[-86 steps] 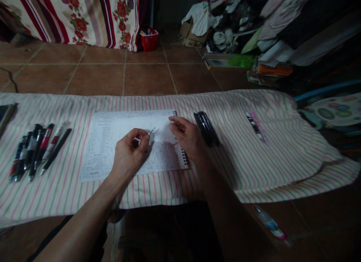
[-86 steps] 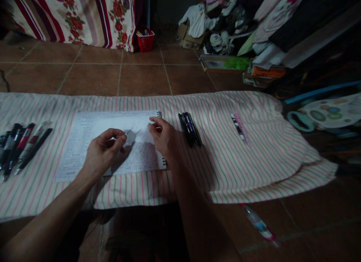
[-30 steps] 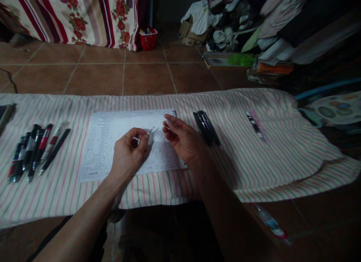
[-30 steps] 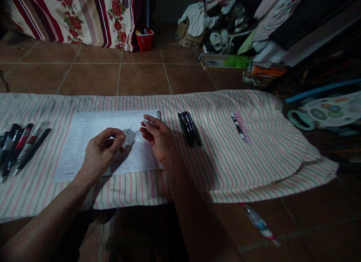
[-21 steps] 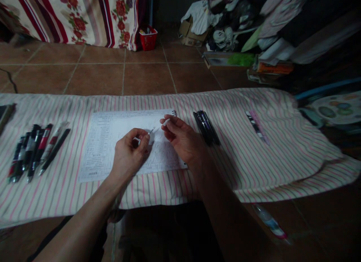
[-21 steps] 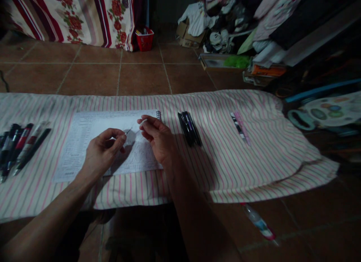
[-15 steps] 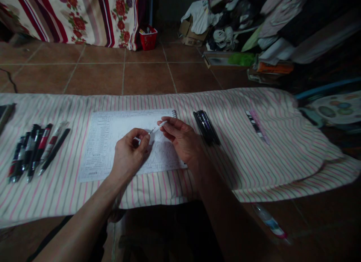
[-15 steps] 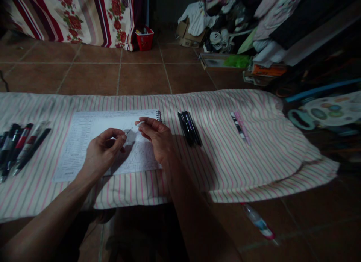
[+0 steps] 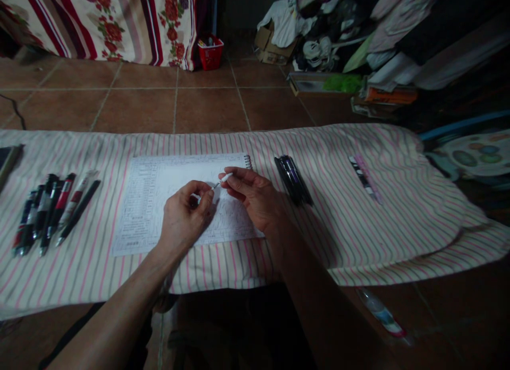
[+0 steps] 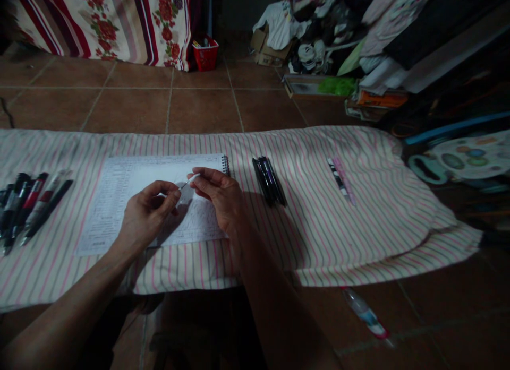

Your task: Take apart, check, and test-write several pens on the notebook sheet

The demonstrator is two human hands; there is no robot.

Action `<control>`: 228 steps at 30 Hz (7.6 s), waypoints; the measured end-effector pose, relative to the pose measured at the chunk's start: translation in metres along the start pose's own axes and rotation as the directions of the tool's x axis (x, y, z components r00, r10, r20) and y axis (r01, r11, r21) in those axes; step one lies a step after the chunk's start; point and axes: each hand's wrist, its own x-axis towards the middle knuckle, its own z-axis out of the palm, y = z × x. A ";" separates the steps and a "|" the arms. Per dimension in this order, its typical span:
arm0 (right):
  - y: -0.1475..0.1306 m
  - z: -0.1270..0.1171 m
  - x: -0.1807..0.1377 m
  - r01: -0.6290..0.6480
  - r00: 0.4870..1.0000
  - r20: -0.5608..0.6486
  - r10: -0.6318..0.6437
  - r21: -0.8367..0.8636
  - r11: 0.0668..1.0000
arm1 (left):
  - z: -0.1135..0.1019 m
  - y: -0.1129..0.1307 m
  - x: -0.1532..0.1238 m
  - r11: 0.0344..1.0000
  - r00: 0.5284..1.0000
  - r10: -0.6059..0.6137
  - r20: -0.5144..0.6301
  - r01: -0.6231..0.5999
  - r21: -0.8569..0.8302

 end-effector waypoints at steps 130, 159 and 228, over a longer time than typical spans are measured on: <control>0.009 0.002 -0.004 0.064 0.993 0.103 -0.050 -0.140 0.988 | 0.002 -0.013 0.003 0.963 0.995 0.057 0.083 -0.033 -0.269; 0.006 0.000 -0.005 0.078 0.995 0.082 -0.060 -0.239 0.968 | -0.002 -0.007 0.002 0.994 0.993 0.103 0.063 -0.100 -0.042; 0.007 -0.005 -0.006 0.147 0.986 0.113 -0.119 -0.282 0.948 | -0.007 -0.008 0.003 0.979 0.980 0.173 0.101 -0.182 0.094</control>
